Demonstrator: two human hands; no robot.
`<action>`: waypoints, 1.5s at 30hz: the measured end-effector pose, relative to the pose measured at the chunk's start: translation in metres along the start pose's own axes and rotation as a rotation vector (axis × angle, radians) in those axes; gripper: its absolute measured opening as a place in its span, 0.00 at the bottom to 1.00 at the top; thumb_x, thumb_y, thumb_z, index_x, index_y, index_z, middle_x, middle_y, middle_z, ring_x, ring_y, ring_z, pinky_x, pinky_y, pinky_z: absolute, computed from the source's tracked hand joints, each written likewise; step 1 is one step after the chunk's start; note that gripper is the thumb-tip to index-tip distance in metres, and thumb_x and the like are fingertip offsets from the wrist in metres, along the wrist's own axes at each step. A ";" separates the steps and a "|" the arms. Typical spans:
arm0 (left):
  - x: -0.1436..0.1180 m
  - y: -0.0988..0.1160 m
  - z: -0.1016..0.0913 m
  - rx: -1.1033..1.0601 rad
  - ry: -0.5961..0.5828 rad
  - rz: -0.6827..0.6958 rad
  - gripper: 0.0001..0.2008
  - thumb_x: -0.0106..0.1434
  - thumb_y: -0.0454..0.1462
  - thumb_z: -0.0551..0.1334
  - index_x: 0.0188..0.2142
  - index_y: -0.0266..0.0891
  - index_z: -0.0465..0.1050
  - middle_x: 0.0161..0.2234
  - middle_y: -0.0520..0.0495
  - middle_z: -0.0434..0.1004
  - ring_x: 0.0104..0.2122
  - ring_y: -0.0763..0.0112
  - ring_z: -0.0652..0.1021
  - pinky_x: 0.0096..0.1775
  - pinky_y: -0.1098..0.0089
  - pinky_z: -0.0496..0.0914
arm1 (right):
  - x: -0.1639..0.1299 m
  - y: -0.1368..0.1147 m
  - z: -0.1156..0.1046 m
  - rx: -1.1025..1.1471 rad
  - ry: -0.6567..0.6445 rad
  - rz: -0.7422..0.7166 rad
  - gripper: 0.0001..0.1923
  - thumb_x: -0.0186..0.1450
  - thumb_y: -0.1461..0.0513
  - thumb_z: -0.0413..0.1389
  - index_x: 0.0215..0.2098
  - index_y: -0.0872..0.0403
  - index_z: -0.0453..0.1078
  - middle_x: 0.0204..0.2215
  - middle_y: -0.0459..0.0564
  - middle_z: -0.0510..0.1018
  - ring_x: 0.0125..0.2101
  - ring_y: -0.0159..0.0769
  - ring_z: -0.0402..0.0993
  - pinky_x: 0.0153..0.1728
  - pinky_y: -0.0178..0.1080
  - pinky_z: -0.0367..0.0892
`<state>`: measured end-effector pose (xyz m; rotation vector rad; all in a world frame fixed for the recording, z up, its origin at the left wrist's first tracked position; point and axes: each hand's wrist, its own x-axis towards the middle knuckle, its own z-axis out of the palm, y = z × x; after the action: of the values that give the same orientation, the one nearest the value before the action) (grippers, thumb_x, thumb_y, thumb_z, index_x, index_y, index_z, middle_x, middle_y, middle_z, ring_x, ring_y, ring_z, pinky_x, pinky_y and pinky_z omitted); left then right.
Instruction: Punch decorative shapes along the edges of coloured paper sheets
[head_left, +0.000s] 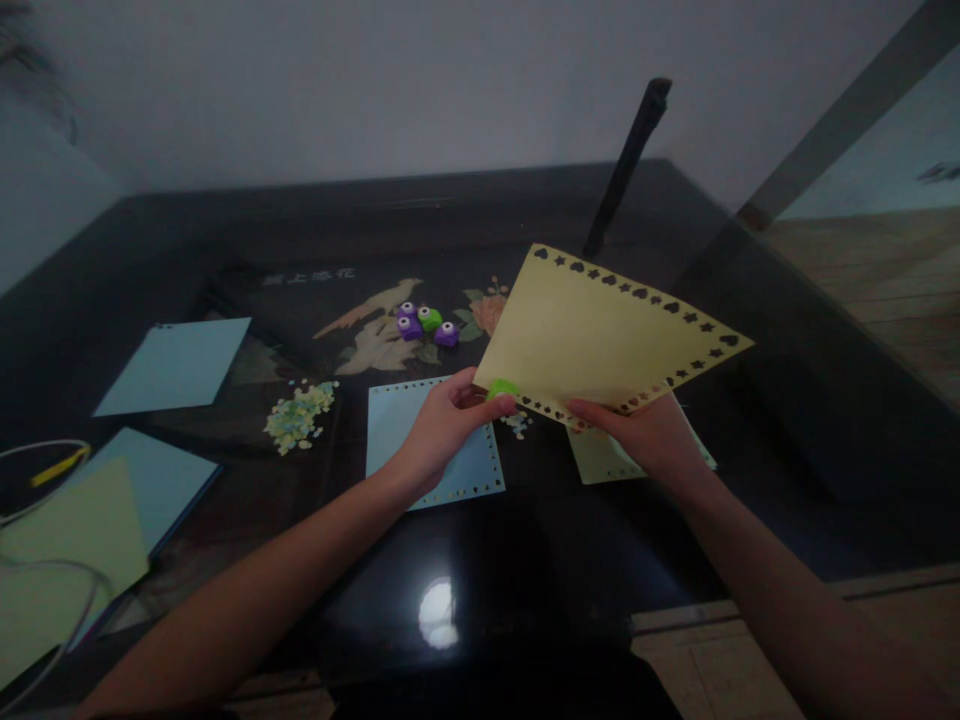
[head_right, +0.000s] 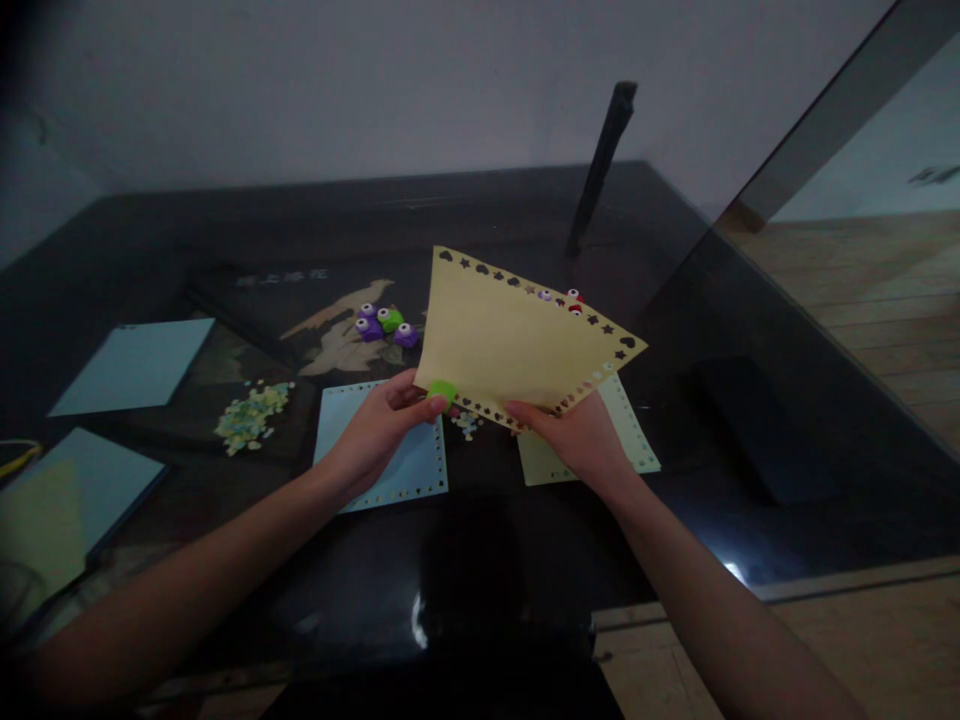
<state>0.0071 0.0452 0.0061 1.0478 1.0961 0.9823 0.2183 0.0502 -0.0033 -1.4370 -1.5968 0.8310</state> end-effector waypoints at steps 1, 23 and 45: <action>0.000 0.000 0.000 0.002 0.000 0.002 0.15 0.50 0.38 0.67 0.38 0.36 0.72 0.41 0.44 0.79 0.38 0.66 0.77 0.38 0.68 0.68 | 0.000 0.000 0.000 0.002 0.001 -0.001 0.20 0.50 0.54 0.64 0.42 0.45 0.74 0.39 0.50 0.79 0.50 0.53 0.68 0.56 0.61 0.56; 0.001 -0.001 0.000 -0.031 -0.013 0.018 0.14 0.51 0.37 0.67 0.38 0.35 0.72 0.38 0.45 0.79 0.35 0.69 0.77 0.42 0.66 0.68 | 0.000 0.002 0.000 0.013 -0.013 -0.042 0.21 0.52 0.55 0.63 0.44 0.47 0.73 0.38 0.49 0.80 0.49 0.50 0.70 0.55 0.57 0.60; 0.001 -0.002 -0.001 -0.022 0.004 0.025 0.14 0.51 0.39 0.67 0.37 0.37 0.72 0.40 0.43 0.79 0.41 0.64 0.77 0.41 0.66 0.69 | -0.002 -0.003 0.000 -0.012 0.007 -0.022 0.21 0.51 0.55 0.64 0.44 0.44 0.73 0.39 0.47 0.79 0.49 0.49 0.70 0.56 0.56 0.59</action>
<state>0.0067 0.0456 0.0043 1.0440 1.0753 1.0142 0.2175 0.0477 -0.0010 -1.4268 -1.6127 0.8043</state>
